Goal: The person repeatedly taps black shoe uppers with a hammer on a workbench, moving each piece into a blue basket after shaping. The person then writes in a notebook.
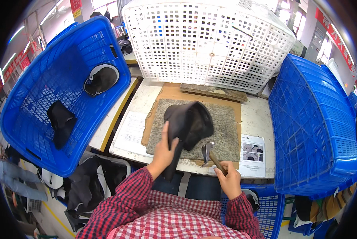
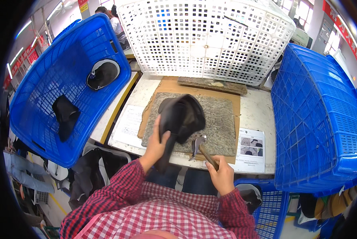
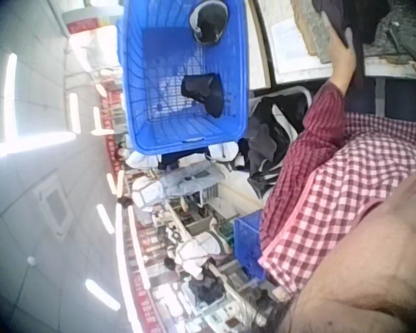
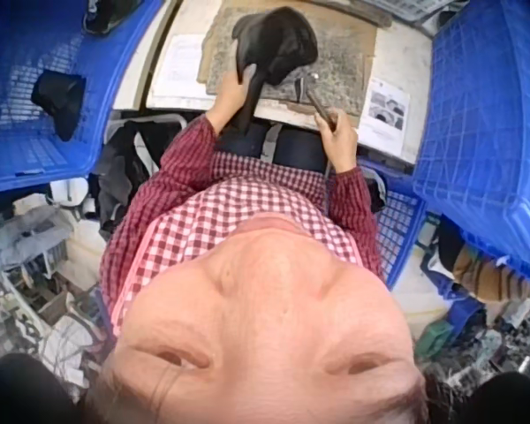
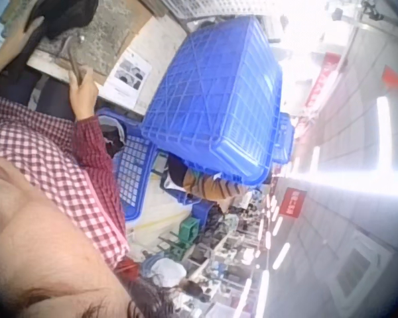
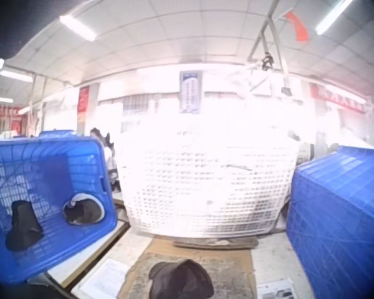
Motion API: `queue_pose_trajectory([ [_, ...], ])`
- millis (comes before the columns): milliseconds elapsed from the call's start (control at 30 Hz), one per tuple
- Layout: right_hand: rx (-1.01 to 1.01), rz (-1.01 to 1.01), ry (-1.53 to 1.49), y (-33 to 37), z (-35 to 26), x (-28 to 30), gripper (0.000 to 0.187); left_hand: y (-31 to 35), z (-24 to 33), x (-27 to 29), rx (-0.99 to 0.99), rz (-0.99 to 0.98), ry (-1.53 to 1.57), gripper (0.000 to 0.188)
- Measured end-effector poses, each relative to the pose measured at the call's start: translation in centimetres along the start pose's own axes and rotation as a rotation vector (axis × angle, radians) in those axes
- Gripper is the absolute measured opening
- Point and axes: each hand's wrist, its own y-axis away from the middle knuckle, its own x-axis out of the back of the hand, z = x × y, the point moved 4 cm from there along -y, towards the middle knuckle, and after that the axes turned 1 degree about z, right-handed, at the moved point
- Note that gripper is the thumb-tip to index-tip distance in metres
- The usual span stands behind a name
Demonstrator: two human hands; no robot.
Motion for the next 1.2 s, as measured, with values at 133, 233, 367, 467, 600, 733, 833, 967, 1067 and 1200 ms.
queue_pose_trajectory([
  [133, -0.089, 0.042, 0.134, -2.5, 1.6, -0.2, 0.036, -0.2, -3.4, 1.0, 0.237, 0.082, 0.315, 0.066],
  [233, 0.104, 0.109, 0.231, -6.0, 2.7, -0.5, 0.04, 0.0, -5.0, 1.9, 0.24, 0.245, 0.5, 0.064],
  [367, 0.196, 0.146, 0.434, -9.9, 4.1, -2.4, 0.037, 0.0, -7.6, 1.6, 0.346, 0.324, 0.717, 0.068],
  [467, 0.308, 0.246, 0.475, -9.9, 4.2, -4.5, 0.027, -0.1, -8.9, 0.9, 0.41, 0.287, 0.784, 0.066],
  [600, 0.348, 0.309, 0.502, -8.7, 4.4, -5.9, 0.023, -0.4, -7.8, 1.1, 0.389, 0.276, 0.729, 0.062],
  [733, 0.327, 0.297, 0.484, -8.8, 4.5, -5.8, 0.023, -1.2, -2.3, 3.9, 0.2, 0.269, 0.412, 0.055],
  [833, 0.34, 0.271, 0.474, -9.0, 4.1, -5.7, 0.026, -1.6, 3.0, 6.5, 0.103, 0.181, 0.255, 0.056],
  [967, 0.356, 0.254, 0.291, -8.5, 3.2, -4.7, 0.025, -0.9, 10.0, 8.6, -0.119, 0.21, -0.046, 0.06],
  [1067, 0.293, 0.256, -0.002, -7.7, 2.4, -3.0, 0.023, -0.4, 12.7, 8.3, -0.103, 0.216, -0.027, 0.064],
  [1200, 0.275, 0.255, -0.258, -6.0, 0.3, -0.9, 0.021, -0.2, 15.2, 7.3, -0.284, 0.212, -0.253, 0.068],
])
